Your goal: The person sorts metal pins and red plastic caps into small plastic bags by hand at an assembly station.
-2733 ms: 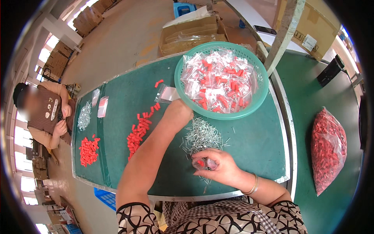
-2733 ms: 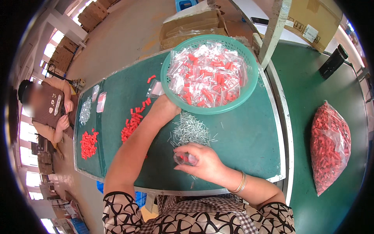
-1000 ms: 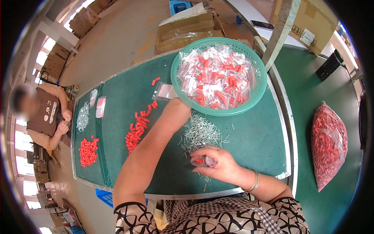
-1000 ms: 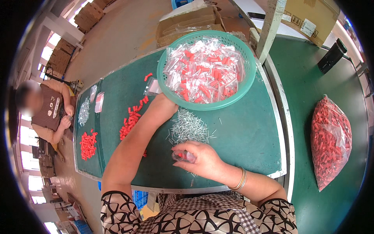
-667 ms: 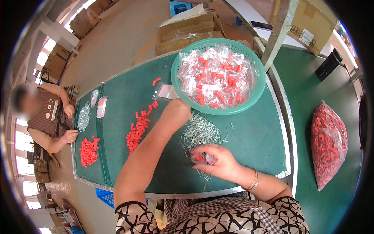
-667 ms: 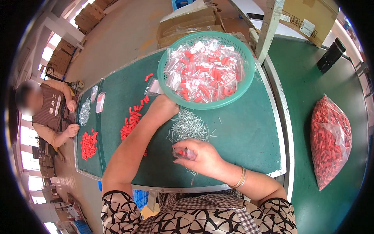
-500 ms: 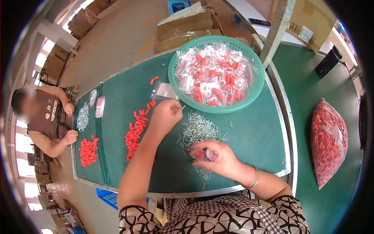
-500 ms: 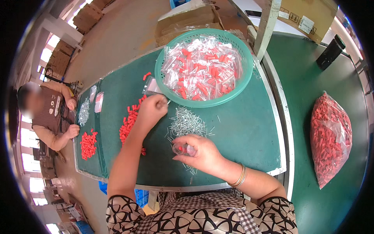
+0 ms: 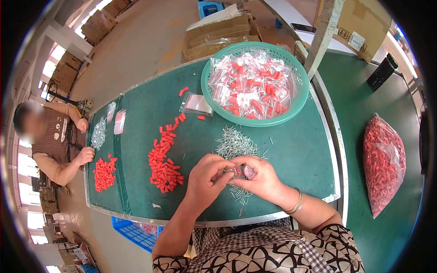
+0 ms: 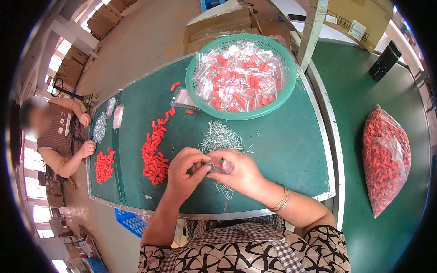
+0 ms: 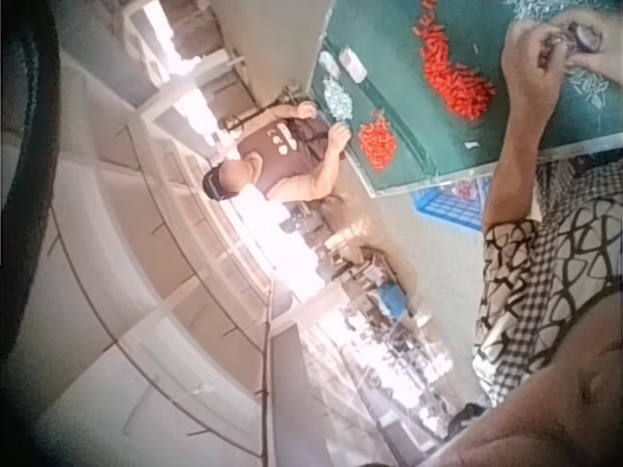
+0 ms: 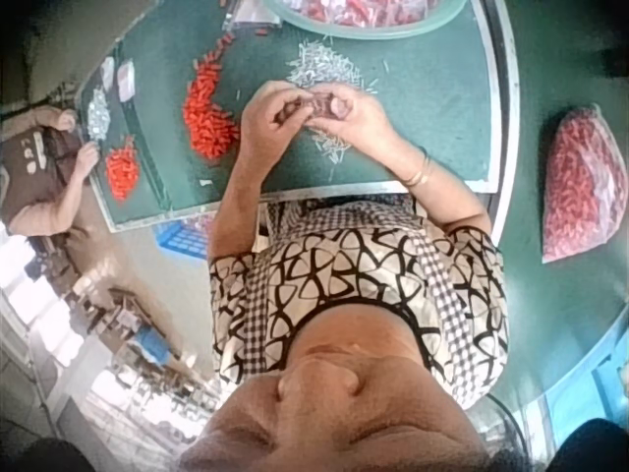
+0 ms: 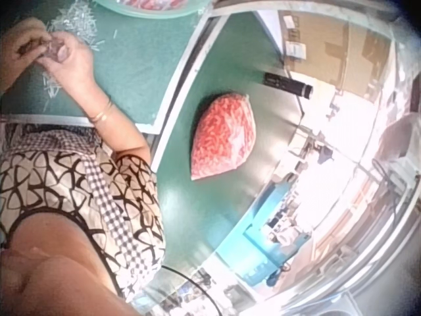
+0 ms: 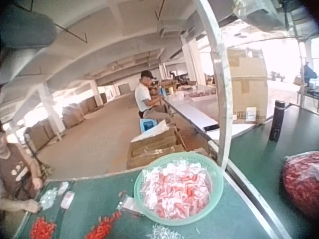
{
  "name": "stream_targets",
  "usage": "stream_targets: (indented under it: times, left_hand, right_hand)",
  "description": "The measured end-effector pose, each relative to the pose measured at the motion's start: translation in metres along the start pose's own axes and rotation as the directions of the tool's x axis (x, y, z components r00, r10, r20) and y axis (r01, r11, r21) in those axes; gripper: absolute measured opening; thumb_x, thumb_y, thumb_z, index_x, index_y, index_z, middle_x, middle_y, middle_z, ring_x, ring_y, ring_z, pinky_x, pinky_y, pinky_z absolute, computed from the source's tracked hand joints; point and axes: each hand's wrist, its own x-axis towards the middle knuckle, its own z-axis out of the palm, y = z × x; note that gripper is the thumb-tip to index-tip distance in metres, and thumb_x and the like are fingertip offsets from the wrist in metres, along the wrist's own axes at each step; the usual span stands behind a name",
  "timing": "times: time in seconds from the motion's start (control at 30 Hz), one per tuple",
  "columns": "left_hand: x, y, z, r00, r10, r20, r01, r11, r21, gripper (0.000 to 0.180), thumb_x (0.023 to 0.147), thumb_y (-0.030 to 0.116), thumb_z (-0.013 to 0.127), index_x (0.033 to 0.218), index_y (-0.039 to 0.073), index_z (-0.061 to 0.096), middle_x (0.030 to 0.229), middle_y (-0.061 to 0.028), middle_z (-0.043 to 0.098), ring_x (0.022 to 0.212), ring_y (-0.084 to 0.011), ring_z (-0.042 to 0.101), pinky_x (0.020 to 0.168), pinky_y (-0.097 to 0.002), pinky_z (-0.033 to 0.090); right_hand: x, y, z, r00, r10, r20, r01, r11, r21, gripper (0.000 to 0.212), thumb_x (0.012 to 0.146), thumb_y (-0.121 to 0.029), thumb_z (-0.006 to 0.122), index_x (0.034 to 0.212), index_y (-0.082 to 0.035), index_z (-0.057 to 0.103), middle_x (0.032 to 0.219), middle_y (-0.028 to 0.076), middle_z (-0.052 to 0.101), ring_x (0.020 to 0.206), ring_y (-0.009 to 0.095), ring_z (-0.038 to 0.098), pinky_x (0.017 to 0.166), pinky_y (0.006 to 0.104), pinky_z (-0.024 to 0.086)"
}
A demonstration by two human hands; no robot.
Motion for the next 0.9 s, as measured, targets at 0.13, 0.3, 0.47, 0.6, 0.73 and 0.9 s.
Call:
stream_targets:
  times: [0.13,0.3,0.47,0.6,0.73,0.9]
  left_hand:
    - [-0.003,0.001,-0.005,0.996,-0.024,-0.087,0.022,0.999,-0.029,0.023,0.074,-0.006,0.07,0.094,0.003,0.066,0.092,-0.0056,0.059,0.071,-0.0111,0.055,0.062,-0.0233,0.045]
    - [-0.007,0.011,0.006,0.991,0.11,-0.081,-0.098,0.985,0.144,0.025,0.072,-0.001,0.074,0.095,0.005,0.066,0.094,-0.0078,0.059,0.078,-0.0179,0.06,0.068,-0.0269,0.048]
    - [-0.016,0.014,0.02,0.996,0.075,-0.048,-0.059,0.959,0.276,0.021,0.076,0.007,0.073,0.095,0.006,0.064,0.096,-0.0095,0.061,0.081,-0.0271,0.062,0.068,-0.0353,0.051]
    - [-0.013,0.021,0.009,0.991,0.116,-0.065,-0.087,0.937,0.339,0.018,0.076,0.004,0.071,0.093,0.004,0.063,0.095,-0.009,0.062,0.079,-0.0278,0.063,0.066,-0.0353,0.052]
    - [-0.007,0.02,-0.004,0.974,0.227,0.014,-0.209,0.869,0.449,0.015,0.077,0.001,0.07,0.091,0.003,0.064,0.095,-0.0094,0.063,0.077,-0.0276,0.064,0.064,-0.0348,0.052]
    - [-0.011,0.017,-0.005,0.983,0.185,0.021,-0.179,0.909,0.376,0.013,0.076,-0.004,0.067,0.088,0.002,0.065,0.086,-0.0114,0.066,0.075,-0.0277,0.065,0.063,-0.0344,0.051]
  right_hand:
    - [0.001,-0.005,-0.003,0.998,-0.053,-0.019,0.051,0.997,-0.062,0.044,0.073,-0.019,0.081,0.111,-0.008,0.064,0.102,0.01,0.066,0.091,0.025,0.065,0.079,0.0343,0.052]
    - [-0.001,0.0,-0.002,0.988,-0.135,-0.076,0.119,0.976,-0.184,0.045,0.07,-0.018,0.081,0.11,-0.008,0.064,0.098,0.009,0.066,0.082,0.026,0.065,0.071,0.0339,0.053]
    - [-0.003,-0.007,-0.002,0.966,-0.228,-0.121,0.188,0.943,-0.276,0.043,0.069,-0.017,0.081,0.108,-0.008,0.064,0.093,0.008,0.066,0.074,0.025,0.065,0.064,0.0335,0.054]
    - [-0.001,-0.013,-0.005,0.961,-0.245,-0.13,0.205,0.943,-0.261,0.04,0.071,-0.016,0.08,0.107,-0.008,0.064,0.09,0.007,0.066,0.074,0.024,0.065,0.063,0.0325,0.053]
    - [-0.001,-0.006,-0.006,0.973,-0.191,-0.132,0.186,0.981,-0.045,0.032,0.075,-0.013,0.078,0.104,-0.008,0.066,0.09,0.007,0.067,0.077,0.022,0.065,0.064,0.0303,0.051]
    - [0.001,-0.001,-0.003,0.976,-0.167,-0.141,0.174,0.984,0.036,0.016,0.08,-0.008,0.074,0.095,-0.007,0.069,0.089,0.008,0.068,0.078,0.022,0.065,0.066,0.0312,0.05]
